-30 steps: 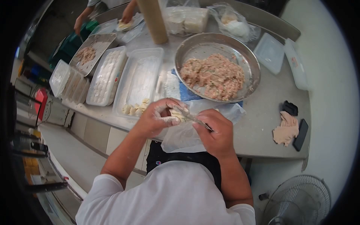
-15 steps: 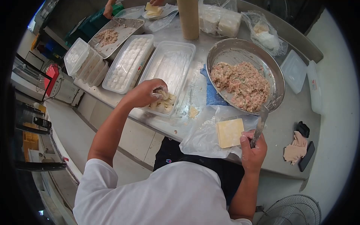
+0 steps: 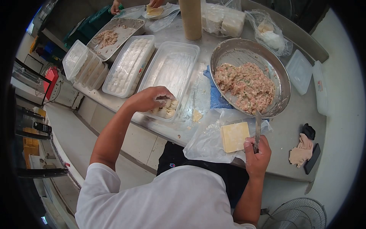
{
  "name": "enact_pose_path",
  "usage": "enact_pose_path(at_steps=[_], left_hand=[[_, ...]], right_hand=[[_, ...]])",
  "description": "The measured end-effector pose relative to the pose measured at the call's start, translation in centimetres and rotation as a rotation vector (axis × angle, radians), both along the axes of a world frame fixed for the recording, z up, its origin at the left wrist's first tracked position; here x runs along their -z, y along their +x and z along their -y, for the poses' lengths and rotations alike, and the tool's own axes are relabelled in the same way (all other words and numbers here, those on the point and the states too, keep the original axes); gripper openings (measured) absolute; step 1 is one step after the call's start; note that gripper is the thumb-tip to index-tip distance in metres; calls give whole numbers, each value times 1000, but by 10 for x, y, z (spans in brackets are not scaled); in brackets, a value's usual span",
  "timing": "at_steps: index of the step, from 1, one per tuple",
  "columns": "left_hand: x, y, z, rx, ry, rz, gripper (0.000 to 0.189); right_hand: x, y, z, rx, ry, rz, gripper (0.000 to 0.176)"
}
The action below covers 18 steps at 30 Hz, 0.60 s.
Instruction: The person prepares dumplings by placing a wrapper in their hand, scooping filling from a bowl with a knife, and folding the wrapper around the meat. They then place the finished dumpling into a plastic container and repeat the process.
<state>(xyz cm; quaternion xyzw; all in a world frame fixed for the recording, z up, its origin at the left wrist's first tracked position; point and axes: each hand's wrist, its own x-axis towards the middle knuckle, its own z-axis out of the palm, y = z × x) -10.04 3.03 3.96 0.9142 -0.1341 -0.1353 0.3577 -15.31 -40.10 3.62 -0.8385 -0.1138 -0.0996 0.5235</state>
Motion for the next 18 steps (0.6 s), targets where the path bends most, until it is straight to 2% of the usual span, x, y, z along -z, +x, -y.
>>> enact_pose_path(at_steps=[5,9,12,14,15,17,18], left_hand=[[-8,0,5,-74,-87,-219,38],[-3,-1,6,-105,-151,-187,39],[-5,5,4,-54,-62,-296,44],[-5,7,2,-36,-63,-315,43],[-6,7,2,-21,-66,-310,43],[-11,3,4,-8,35,-78,40],[-24,-4,17,-33,99,140,33]], right_hand=[[-3,2,-2,-30,-27,-15,15],[-21,6,5,-35,-96,-94,17],[-33,16,10,-49,-84,-59,20],[-42,26,19,-82,-317,167,26],[-49,30,21,-67,-323,170,26],[-65,40,24,-29,-662,272,27],[-71,47,24,-14,-665,275,27]])
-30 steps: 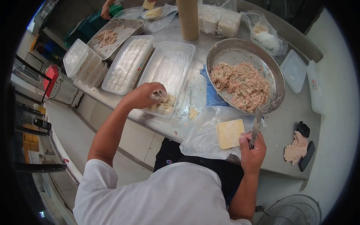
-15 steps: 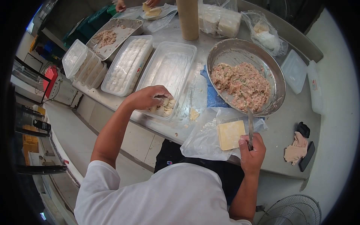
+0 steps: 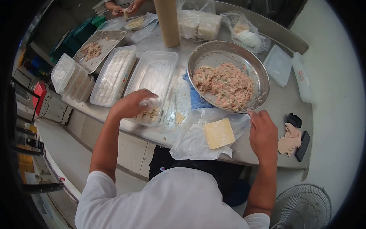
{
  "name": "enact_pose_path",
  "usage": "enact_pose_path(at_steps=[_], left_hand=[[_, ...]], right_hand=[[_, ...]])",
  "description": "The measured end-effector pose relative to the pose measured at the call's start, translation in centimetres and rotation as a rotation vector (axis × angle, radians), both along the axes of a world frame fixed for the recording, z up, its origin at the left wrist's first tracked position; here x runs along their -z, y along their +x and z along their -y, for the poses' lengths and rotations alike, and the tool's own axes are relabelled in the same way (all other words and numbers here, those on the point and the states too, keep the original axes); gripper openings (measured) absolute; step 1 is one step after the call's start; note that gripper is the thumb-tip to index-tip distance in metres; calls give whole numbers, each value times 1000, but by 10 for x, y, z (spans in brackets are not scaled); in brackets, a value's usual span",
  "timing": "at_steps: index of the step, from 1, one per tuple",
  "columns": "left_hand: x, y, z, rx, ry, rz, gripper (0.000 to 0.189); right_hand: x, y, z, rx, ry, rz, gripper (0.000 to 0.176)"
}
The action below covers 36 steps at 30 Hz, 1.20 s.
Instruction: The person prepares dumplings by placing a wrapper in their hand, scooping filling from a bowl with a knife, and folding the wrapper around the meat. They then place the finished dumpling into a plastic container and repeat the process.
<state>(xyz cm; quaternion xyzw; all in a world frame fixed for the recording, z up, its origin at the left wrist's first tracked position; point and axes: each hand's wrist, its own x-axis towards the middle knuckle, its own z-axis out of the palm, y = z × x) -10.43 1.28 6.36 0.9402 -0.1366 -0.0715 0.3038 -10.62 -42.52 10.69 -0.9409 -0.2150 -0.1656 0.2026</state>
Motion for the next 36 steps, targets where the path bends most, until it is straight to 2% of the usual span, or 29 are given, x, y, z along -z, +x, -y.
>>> enact_pose_path(at_steps=[1,2,3,4,6,8,11,12,13,15,17,18,20,22,24,26,29,33,35,36], left_hand=[[-11,-1,14,15,-2,2,33],[-20,-4,28,-7,-44,158,32],[-22,-6,44,-35,-87,314,30],[-14,-8,65,41,-313,365,29],[-5,-20,120,180,-381,260,36],[16,-25,171,385,-419,169,40],[41,-31,216,387,-409,200,34],[44,-30,222,378,-323,221,33],[47,-27,226,377,-234,242,33],[55,-21,226,406,-243,226,31],[56,-20,227,406,-252,208,30],[53,-23,229,376,-253,218,31],[46,-28,236,340,-254,224,31],[39,-32,247,228,-125,244,32],[36,-34,251,213,-108,261,31],[36,-34,253,199,-91,277,30],[38,-30,249,208,-119,226,26],[44,-26,244,191,-243,231,23],[48,-21,240,172,-301,231,22],[50,-17,234,66,-452,174,20]], right_hand=[[-4,6,-1,59,-161,26,28],[-8,11,-1,113,-325,44,28],[-8,21,-5,119,-332,39,28],[-4,33,-11,91,-368,101,26],[6,47,-22,59,-402,172,24],[14,55,-31,-81,-519,11,18],[-5,47,-37,-138,-542,-87,9],[-8,47,-35,-130,-542,-90,9],[-10,47,-31,-135,-500,-129,11],[-5,51,-19,-124,-448,-169,12],[9,60,2,-185,-166,-117,16],[11,62,8,-188,-164,-118,16],[14,63,15,-251,102,-171,20],[12,62,15,-209,29,-123,18],[5,59,12,-151,-39,-67,15],[-2,55,-2,-18,-386,-82,12],[2,54,-12,-103,-439,-137,12],[16,62,5,-174,-278,-91,13],[23,63,15,-254,85,-126,17],[23,60,17,-252,84,-125,17]])
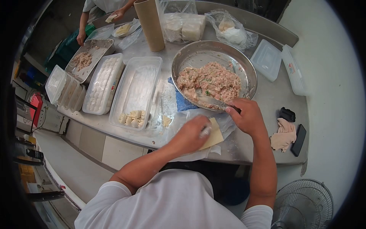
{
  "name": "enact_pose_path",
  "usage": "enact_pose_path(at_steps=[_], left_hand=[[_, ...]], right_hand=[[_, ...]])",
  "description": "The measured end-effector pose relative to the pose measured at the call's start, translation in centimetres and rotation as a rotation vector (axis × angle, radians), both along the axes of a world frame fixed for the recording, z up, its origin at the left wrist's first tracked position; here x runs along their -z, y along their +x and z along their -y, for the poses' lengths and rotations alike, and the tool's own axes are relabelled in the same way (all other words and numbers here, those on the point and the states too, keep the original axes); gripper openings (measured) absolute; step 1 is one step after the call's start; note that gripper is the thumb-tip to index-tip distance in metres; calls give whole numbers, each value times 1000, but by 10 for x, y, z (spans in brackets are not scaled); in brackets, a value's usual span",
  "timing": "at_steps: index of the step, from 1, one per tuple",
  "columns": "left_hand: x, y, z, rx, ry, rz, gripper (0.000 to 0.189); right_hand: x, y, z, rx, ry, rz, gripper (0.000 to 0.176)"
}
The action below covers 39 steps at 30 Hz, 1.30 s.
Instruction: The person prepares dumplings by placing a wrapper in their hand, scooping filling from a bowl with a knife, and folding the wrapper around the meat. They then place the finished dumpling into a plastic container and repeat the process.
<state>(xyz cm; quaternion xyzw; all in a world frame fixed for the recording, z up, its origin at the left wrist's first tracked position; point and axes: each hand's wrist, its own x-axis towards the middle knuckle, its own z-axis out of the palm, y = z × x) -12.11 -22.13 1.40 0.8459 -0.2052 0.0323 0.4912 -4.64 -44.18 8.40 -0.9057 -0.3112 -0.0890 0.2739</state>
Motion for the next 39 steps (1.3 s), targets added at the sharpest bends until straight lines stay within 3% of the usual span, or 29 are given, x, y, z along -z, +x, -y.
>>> enact_pose_path(at_steps=[2,3,5,6,8,12,14,15,17,20,23,27,29,33,35,39], left_hand=[[-9,4,-23,-74,-246,-258,15],[-1,6,-34,-69,-244,-260,15],[23,11,-50,90,-1534,-654,23],[9,9,-54,83,-1534,-654,23],[-29,6,-59,-110,-1813,-672,30],[-13,12,-62,-222,-1678,-635,43],[-8,11,-65,39,-1860,-758,41],[-12,10,-64,40,-1860,-759,41],[-23,8,-61,-127,-1759,-786,40],[3,11,-67,-248,-1664,-673,37],[5,11,-72,-170,-1711,-658,37],[-11,14,-68,-249,-1680,-642,38],[-6,17,-71,-464,-1613,-597,38],[-10,12,-76,-480,-1595,-541,37],[-8,14,-76,-461,-1636,-578,38],[-4,11,-69,-413,-1610,-583,40]], right_hand=[[1,-9,4,51,189,-38,21],[0,-15,4,56,190,-39,21],[-8,-30,0,151,210,-6,19],[-10,-37,-2,147,211,-10,19],[-13,-50,-8,157,191,32,22],[-3,-67,-27,81,254,89,24],[5,-72,-38,78,222,76,26],[12,-72,-36,79,222,76,26],[24,-69,-32,25,89,32,27],[-3,-75,-32,71,-35,64,28],[-8,-75,-43,64,97,53,27],[3,-64,-52,15,-17,53,27],[-9,-58,-46,34,-164,144,23],[-21,-37,-27,140,-215,240,20],[-19,-24,-19,192,-406,197,17],[-23,-18,-11,69,-377,153,16]])
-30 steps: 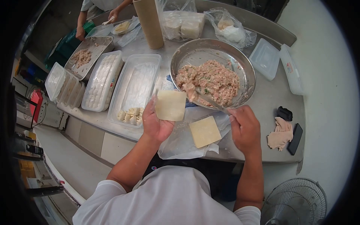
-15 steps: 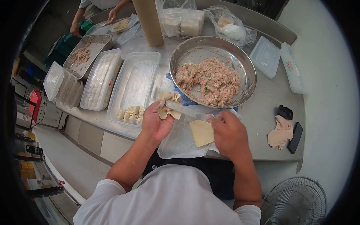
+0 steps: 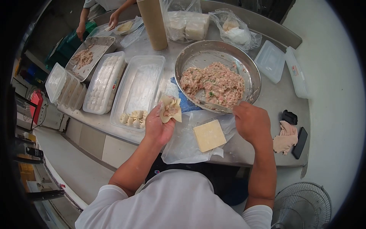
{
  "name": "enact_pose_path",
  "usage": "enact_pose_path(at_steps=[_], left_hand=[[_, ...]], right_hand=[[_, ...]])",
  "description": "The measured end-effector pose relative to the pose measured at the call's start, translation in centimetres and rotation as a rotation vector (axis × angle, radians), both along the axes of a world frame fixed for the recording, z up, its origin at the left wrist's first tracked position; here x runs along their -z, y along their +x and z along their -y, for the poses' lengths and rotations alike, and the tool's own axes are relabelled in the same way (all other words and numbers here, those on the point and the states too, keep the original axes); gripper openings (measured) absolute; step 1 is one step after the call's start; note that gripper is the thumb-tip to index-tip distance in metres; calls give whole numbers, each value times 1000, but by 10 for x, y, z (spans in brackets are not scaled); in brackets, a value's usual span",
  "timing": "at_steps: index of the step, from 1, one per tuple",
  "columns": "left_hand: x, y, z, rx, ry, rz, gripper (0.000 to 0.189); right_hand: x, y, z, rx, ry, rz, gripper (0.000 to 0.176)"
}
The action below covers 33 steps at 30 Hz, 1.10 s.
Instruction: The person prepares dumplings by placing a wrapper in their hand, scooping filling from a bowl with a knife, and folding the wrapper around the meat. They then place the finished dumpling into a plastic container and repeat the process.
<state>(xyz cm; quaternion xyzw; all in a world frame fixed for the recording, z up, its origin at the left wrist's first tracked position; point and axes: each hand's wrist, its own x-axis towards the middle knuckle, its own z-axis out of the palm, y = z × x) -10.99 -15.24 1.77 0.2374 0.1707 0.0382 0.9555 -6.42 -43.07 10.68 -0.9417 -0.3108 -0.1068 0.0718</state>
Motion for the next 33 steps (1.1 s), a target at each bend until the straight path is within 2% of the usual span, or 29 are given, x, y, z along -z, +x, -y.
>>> enact_pose_path(at_steps=[2,8,12,14,16,18,20,21,22,24,25,26,28,29,30,31,32,33], left_hand=[[0,0,2,1,-13,-21,39],[-17,3,11,80,-134,52,38],[-2,7,10,122,-106,101,38],[2,5,2,125,-199,246,40],[-22,-6,0,139,-241,285,37],[-33,-10,-2,145,-287,334,36],[-35,-10,-4,258,342,111,43],[-36,-11,-6,247,342,111,43],[-38,-12,-8,267,664,188,49],[-40,-16,-11,306,1314,334,61],[-37,-13,-10,267,1438,343,46],[-35,-11,-10,262,1441,341,46],[-25,-9,-12,302,1661,460,31],[-12,-5,-9,99,1712,585,23],[-15,-5,-9,98,1713,583,23],[-18,-4,-11,136,1583,487,21],[-23,-3,-11,169,1451,392,20],[-27,-3,-11,164,1450,389,20]], right_hand=[[5,-1,7,-59,325,-14,19],[13,-39,-25,-55,470,-35,26],[52,-47,-45,-49,375,51,30],[43,-47,-44,-63,398,47,29],[29,-52,-44,-67,430,38,29],[12,-53,-41,-33,637,-60,27],[1,-55,-38,-49,639,-96,27],[-1,-56,-38,-51,640,-133,27],[-1,-58,-38,-59,639,-136,27],[0,-63,-38,-106,435,-159,28],[-3,-64,-37,-110,436,-158,28],[-9,-66,-35,-94,353,-198,27],[-17,-65,-28,-79,271,-238,27],[-20,-62,-23,-80,325,-213,25],[-21,-61,-21,-80,379,-186,22],[-20,-61,-22,-84,379,-184,22],[-17,-61,-22,-13,486,-223,19],[-13,-62,-23,57,591,-265,17]])
